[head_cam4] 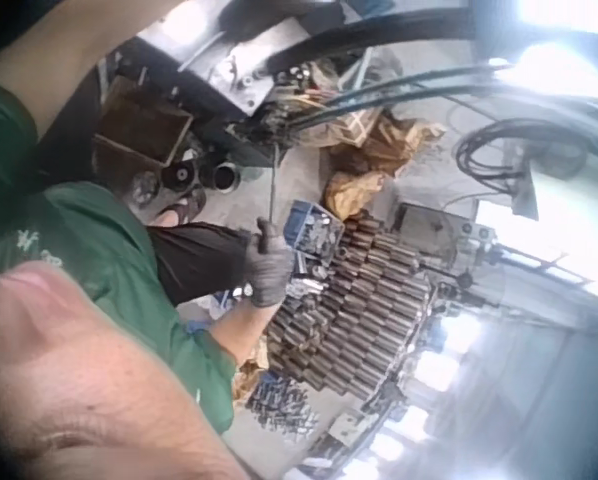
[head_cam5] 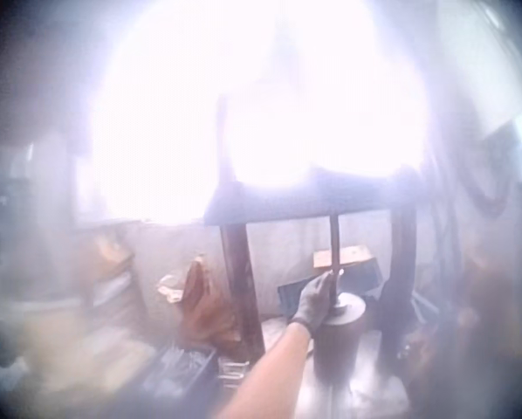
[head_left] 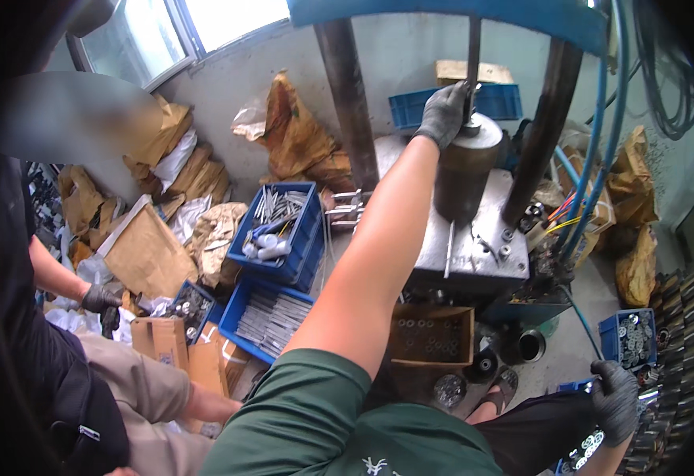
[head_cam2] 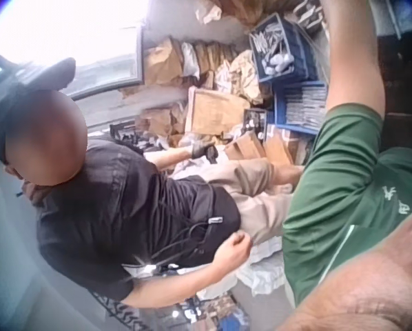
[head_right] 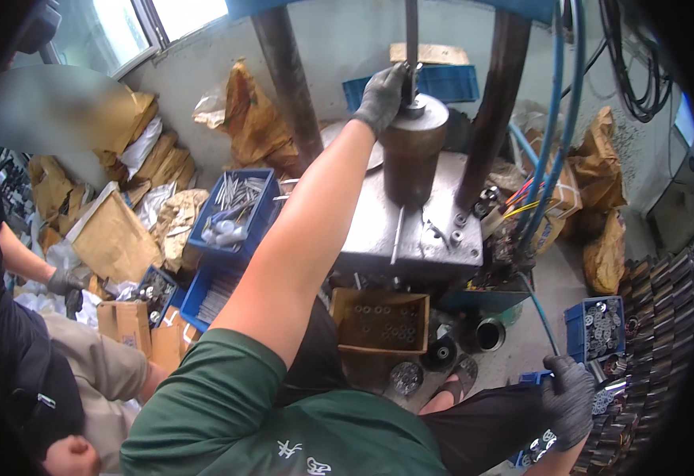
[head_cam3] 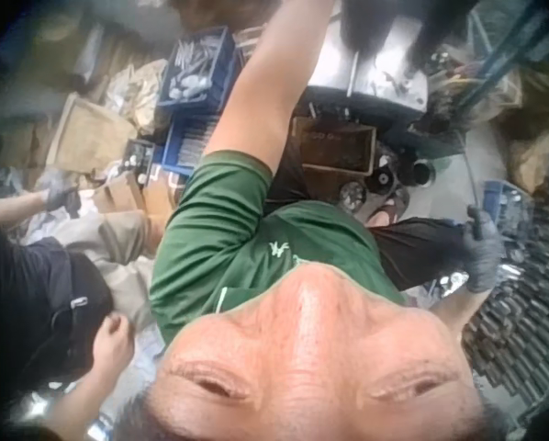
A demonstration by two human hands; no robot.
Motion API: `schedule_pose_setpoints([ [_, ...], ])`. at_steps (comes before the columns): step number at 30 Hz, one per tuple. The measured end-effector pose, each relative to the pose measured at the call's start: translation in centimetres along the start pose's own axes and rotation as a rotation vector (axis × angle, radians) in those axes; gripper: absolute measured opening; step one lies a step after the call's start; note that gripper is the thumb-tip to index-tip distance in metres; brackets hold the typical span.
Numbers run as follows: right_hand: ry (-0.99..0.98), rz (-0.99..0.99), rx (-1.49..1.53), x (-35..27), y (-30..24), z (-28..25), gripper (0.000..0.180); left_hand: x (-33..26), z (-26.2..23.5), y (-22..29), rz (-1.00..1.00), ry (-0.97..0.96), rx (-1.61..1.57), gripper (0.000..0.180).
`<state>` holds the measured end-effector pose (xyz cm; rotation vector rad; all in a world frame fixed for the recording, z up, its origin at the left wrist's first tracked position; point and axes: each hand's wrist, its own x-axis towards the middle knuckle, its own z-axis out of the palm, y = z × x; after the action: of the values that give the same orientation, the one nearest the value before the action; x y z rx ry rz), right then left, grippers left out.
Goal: Operating a manual hydraulic press to insert metal pins into components.
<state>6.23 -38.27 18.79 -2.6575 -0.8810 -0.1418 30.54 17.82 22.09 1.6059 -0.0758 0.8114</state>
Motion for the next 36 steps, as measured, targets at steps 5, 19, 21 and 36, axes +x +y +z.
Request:
schedule_pose_setpoints([
  [5, 0.003, 0.004, -0.001, -0.6, -0.2, -0.2, 0.033, -1.5, 1.6, 2.1, -0.087, -0.017, -0.03, 0.042],
  [19, 0.023, -0.012, 0.008, -0.7, 0.2, -0.1, 0.042, -0.4, 0.4, 0.6, -0.115, -0.071, -0.301, 0.034],
  [21, 0.054, 0.005, 0.045, -0.1, -0.5, -0.3, 0.04, -0.9, -0.3, 0.6, -0.063, -0.031, -0.254, 0.033],
  [36, 0.124, -0.243, -0.058, 2.5, -0.4, -3.3, 0.025, -33.5, -3.7, 15.1, -0.07, -0.355, -0.53, 0.053],
])
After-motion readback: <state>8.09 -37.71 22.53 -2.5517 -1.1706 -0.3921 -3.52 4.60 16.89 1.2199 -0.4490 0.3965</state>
